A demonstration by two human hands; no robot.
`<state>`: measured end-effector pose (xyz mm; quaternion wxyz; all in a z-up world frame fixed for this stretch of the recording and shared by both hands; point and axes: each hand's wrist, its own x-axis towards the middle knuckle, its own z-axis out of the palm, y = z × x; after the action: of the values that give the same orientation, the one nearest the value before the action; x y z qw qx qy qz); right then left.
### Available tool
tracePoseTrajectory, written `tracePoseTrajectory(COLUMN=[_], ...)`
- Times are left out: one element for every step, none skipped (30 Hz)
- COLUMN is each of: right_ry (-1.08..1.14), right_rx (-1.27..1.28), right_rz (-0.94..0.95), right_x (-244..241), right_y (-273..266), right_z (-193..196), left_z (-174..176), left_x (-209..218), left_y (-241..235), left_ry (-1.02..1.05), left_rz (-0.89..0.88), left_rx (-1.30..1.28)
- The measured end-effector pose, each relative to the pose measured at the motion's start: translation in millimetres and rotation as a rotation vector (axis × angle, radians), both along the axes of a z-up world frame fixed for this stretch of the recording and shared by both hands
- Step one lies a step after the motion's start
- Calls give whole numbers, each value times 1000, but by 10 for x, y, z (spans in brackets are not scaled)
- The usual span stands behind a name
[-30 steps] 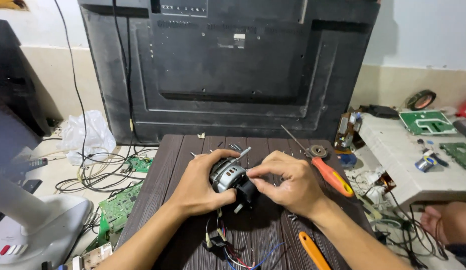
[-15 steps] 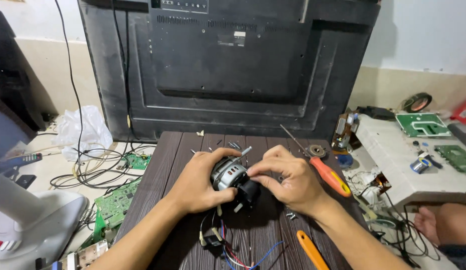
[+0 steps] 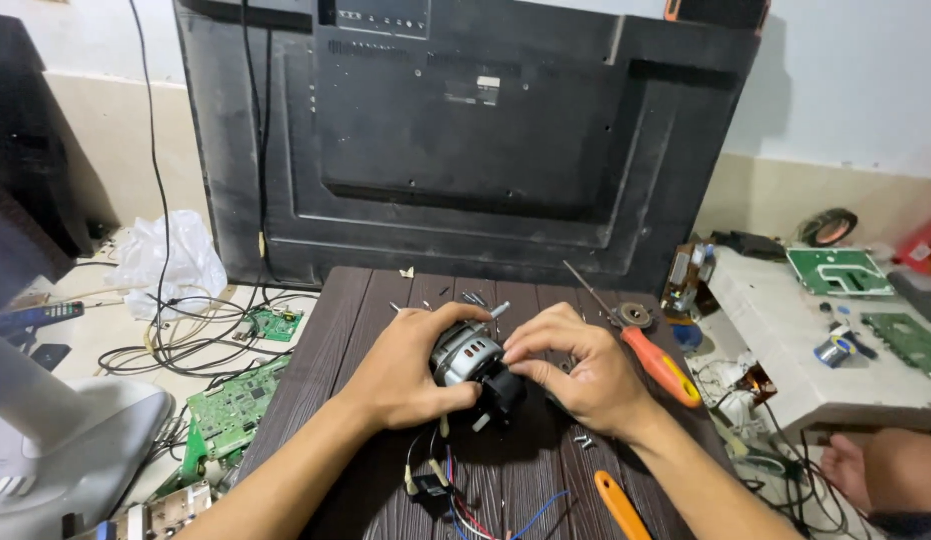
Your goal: The person uses a screwdriver to loosen screws on a small electrical motor, removes a black plastic cover, and then uses a brush to clean the internal components. The person works at a cluttered table with various tools and electronic parts.
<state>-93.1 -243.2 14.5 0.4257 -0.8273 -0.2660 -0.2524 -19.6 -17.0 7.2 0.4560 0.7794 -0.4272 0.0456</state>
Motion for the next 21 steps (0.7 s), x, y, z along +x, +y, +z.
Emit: tracePoseTrajectory(right_ry=[-3,13,29,30,49,66,63,81,98,98,143,192,194,229,263,258,282,311,311,328,345], right_rx=[-6,10,26,29,42,47,42,31,20,24,39,54,59,88,116,111,110,118,122,125,127], right_rz=[4,7,9,6,-2,-4,0,-30,-59,-63,-88,-111,-112,-137,-161,-160,-164,-173,-176,-184,-192], right_x=[33,33,34,28,20,40,24,-3,-29,-30,-31,-37,-53,-37,-21,-15,-7,-17,-16,-25,-33], right_y=[-1,3,2,16,35,46,59,72,80,76,70,71,77,69,65,58,48,48,51,60,71], right_z=[19,8,-2,-19,-33,-22,17,49,78,82,87,86,53,51,49,52,52,29,47,60,74], left_z=[31,53,77,93,112,140,136,127,116,121,128,128,125,141,157,116,73,23,28,27,28], left_x=[-7,-22,-35,-47,-61,-63,-57,-56,-55,-60,-64,-79,-96,-90,-85,-70,-53,-42,-31,-29,-27], left_y=[10,17,20,20,25,28,29,29,23,22,19,25,33,30,31,29,24,26,15,9,5], left_ry=[-3,0,3,3,14,20,17,36,55,54,45,38,40,0,-41,-45,-60,-71,-71,-100,-129], left_rz=[4,7,9,6,16,33,37,51,64,60,58,57,55,52,49,51,60,63,60,53,46], left_rx=[-6,3,13,16,37,51,46,63,80,84,71,59,64,46,28,22,32,50,53,49,45])
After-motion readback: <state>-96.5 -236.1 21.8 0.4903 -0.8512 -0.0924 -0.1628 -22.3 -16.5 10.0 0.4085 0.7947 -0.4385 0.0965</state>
